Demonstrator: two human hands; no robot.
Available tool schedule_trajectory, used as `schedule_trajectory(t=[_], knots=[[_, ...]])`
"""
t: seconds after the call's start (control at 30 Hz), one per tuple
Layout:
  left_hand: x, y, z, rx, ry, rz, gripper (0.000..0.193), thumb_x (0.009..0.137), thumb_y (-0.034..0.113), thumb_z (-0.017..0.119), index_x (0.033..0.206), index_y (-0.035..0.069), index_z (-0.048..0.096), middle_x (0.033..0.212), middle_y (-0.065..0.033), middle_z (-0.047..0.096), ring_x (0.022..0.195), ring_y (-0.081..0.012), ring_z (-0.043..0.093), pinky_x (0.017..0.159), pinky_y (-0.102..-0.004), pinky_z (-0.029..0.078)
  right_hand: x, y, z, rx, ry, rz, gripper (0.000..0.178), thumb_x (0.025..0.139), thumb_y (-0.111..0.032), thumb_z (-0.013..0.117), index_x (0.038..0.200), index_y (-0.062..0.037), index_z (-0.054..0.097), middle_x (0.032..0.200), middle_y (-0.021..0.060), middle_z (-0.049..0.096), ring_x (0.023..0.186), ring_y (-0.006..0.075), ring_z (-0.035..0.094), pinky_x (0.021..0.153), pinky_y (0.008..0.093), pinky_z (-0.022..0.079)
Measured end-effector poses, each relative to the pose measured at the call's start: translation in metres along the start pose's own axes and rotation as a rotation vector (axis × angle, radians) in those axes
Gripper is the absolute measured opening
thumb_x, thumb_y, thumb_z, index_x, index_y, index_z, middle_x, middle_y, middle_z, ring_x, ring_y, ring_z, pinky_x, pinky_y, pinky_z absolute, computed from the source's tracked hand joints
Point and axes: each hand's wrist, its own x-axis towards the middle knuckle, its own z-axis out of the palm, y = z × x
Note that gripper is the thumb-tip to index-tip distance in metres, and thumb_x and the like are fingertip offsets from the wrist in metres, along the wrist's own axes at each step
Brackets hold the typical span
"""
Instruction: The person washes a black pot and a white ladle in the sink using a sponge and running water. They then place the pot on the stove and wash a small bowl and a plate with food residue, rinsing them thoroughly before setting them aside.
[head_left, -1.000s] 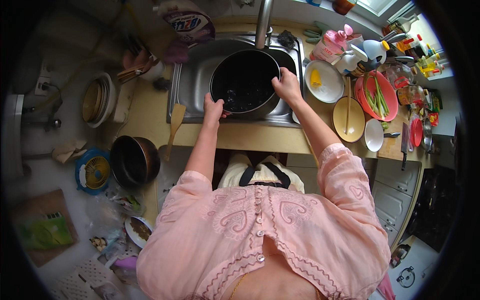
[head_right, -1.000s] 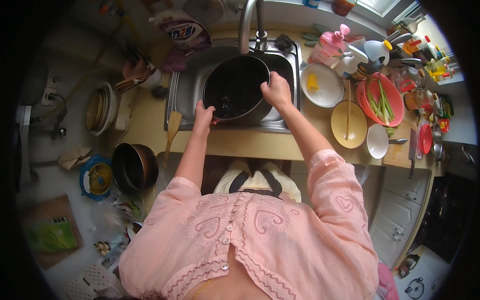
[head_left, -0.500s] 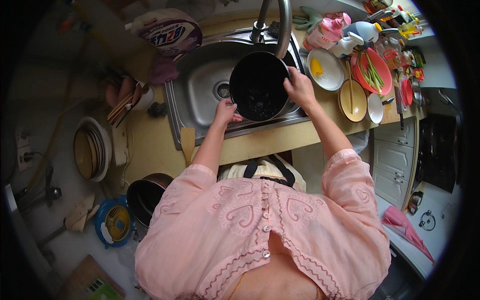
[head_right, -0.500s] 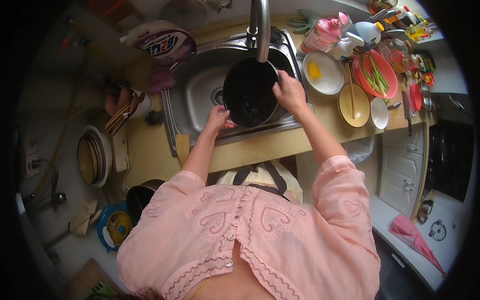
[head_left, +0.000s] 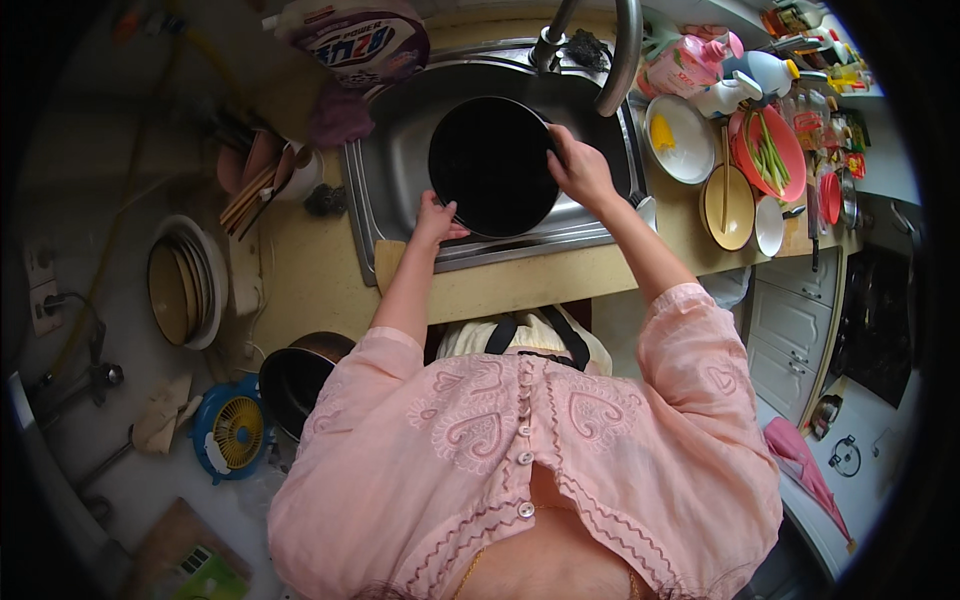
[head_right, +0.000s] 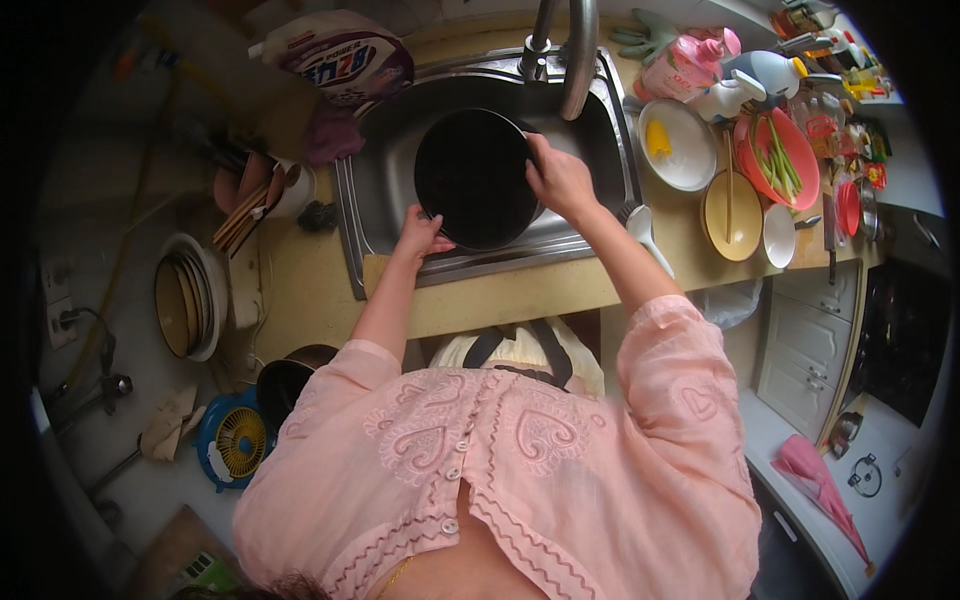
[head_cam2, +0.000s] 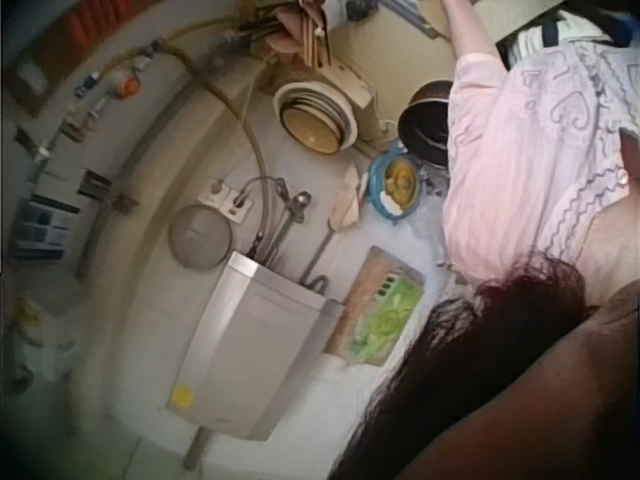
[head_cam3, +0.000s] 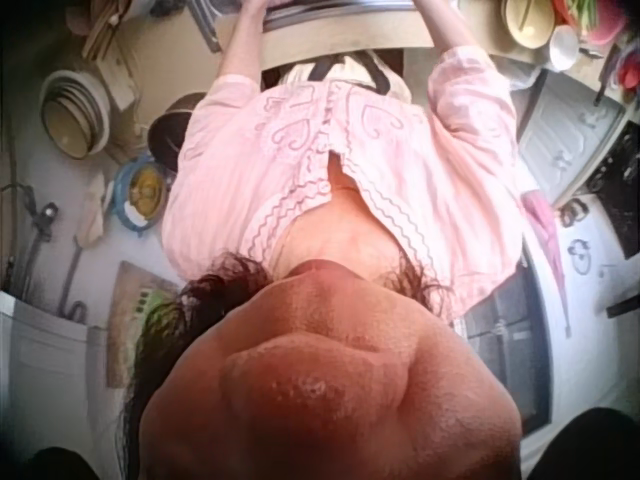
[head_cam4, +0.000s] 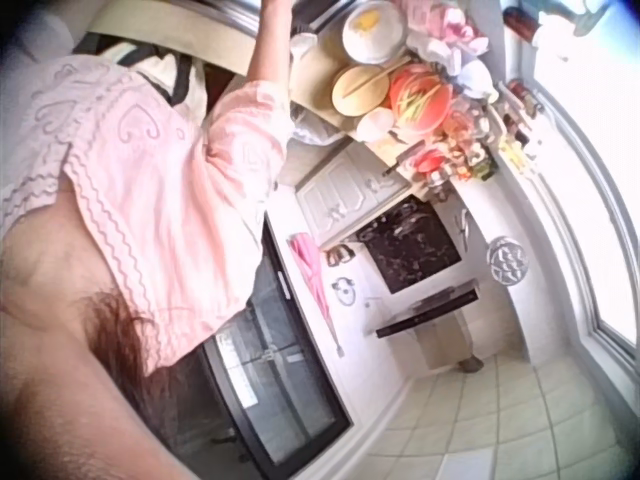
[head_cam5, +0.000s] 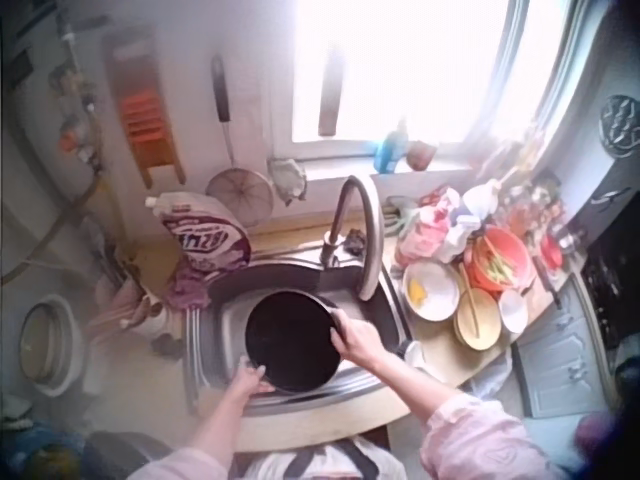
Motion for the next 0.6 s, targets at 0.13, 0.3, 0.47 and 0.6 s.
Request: schedule_trajectory(t=[0.13, 0.3, 0.47, 0.6], knots=[[0.008, 0.003, 0.026, 0.005, 0.012, 0.243, 0.03, 0.085, 0.002, 0.054, 0.108, 0.004, 0.034, 0.08, -0.0103, 0.055, 0.054, -0.0191, 0.058, 0.044, -0.0324, 0.055, -0.002, 0.03, -0.017, -0.138, 0.025, 0.03, 0.039, 0.085, -0.019, 0.054, 0.121, -0.012, 0.044, 0.073, 0.017, 0.06, 0.068, 0.0359, 0.059, 0.059, 0.0454, 0.046], [0.011, 0.033, 0.013, 0.172, 0.135, 0.424, 0.018, 0.084, 0.006, 0.057, 0.093, 0.002, 0.042, 0.065, -0.0077, 0.053, 0.046, -0.0161, 0.056, 0.037, -0.0274, 0.049, 0.009, 0.066, 0.018, -0.076, 0.116, 0.12, 0.035, 0.085, -0.021, 0.055, 0.117, -0.0099, 0.045, 0.078, 0.0179, 0.061, 0.072, 0.0376, 0.059, 0.061, 0.0463, 0.045], [-0.014, 0.056, -0.001, 0.281, 0.158, 0.354, 0.021, 0.09, 0.02, 0.052, 0.086, 0.001, 0.045, 0.055, -0.0093, 0.054, 0.038, -0.0184, 0.057, 0.031, -0.0273, 0.044, 0.002, 0.052, 0.023, 0.039, -0.028, 0.262, 0.035, 0.082, -0.023, 0.057, 0.114, -0.0101, 0.049, 0.08, 0.0175, 0.062, 0.078, 0.0366, 0.06, 0.067, 0.0464, 0.046], [0.001, 0.039, 0.018, 0.244, 0.131, 0.375, 0.028, 0.092, 0.026, 0.049, 0.081, 0.001, 0.051, 0.054, -0.0103, 0.057, 0.039, -0.0199, 0.058, 0.03, -0.0255, 0.042, 0.002, 0.067, 0.006, -0.014, 0.06, 0.258, 0.033, 0.081, -0.022, 0.054, 0.111, -0.0075, 0.054, 0.087, 0.0185, 0.063, 0.083, 0.036, 0.06, 0.071, 0.045, 0.047]])
